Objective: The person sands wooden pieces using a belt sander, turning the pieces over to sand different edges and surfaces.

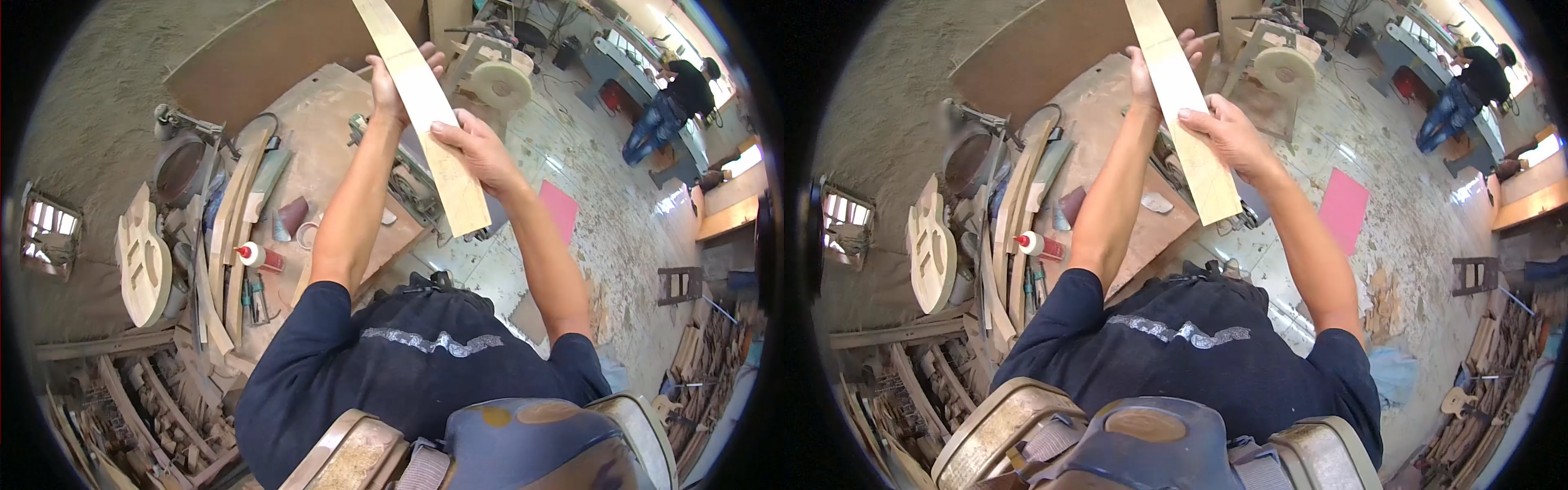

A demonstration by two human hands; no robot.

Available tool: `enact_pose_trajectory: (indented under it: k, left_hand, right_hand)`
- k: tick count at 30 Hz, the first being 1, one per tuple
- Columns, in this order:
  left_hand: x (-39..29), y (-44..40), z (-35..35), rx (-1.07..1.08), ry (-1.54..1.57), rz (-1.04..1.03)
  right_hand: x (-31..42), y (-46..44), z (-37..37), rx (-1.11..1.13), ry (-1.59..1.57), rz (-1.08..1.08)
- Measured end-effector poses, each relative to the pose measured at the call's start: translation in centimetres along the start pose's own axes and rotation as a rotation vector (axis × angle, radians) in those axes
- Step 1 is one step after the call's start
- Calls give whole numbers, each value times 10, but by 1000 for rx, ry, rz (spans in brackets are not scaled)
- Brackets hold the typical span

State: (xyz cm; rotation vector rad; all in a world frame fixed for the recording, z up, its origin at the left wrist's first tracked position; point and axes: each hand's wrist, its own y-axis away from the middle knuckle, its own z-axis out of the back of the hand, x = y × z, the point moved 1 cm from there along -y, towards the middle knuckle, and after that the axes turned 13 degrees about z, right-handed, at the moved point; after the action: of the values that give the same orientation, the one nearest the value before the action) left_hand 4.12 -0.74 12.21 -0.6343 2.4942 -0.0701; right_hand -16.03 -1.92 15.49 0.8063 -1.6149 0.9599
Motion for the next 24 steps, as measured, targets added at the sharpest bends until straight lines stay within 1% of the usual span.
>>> enact_pose_trajectory:
  k: [1,2,3,4,5,6,8,9,11,15,18,20,24]
  left_hand:
    - [1,3,2,-19,-112,20]
    - [0,6,5,-125,-300,28]
    - [-2,7,11,-229,-488,34]
    - [-5,7,19,-333,-678,40]
    - [-7,4,38,-512,-656,29]
    - [-13,13,42,-549,-702,-11]
    - [-25,43,49,-631,-784,-105]
    - [-29,61,53,-617,-773,-123]
    - [-31,103,65,-597,-747,-158]
    - [-23,189,136,-778,-673,-136]
    - [-4,252,174,-961,-578,-122]
    - [10,287,186,-1063,-527,-106]
    - [35,323,198,-1150,-429,-79]
  right_hand:
    - [-8,0,4,-3,46,65]
    - [-15,-1,8,-2,94,133]
    - [-20,-3,15,-4,216,221]
    - [-23,-4,19,-14,411,250]
    - [-25,-4,23,-23,605,281]
    - [-26,-5,26,-29,800,312]
    - [-34,-9,28,-31,1018,219]
    - [-40,-11,29,-25,1128,171]
    - [-59,-20,37,-5,1234,145]
    - [-100,-35,58,61,1381,118]
    - [-112,-43,60,59,1374,96]
    - [-114,-52,54,63,1417,77]
    - [-122,-67,40,47,1457,59]
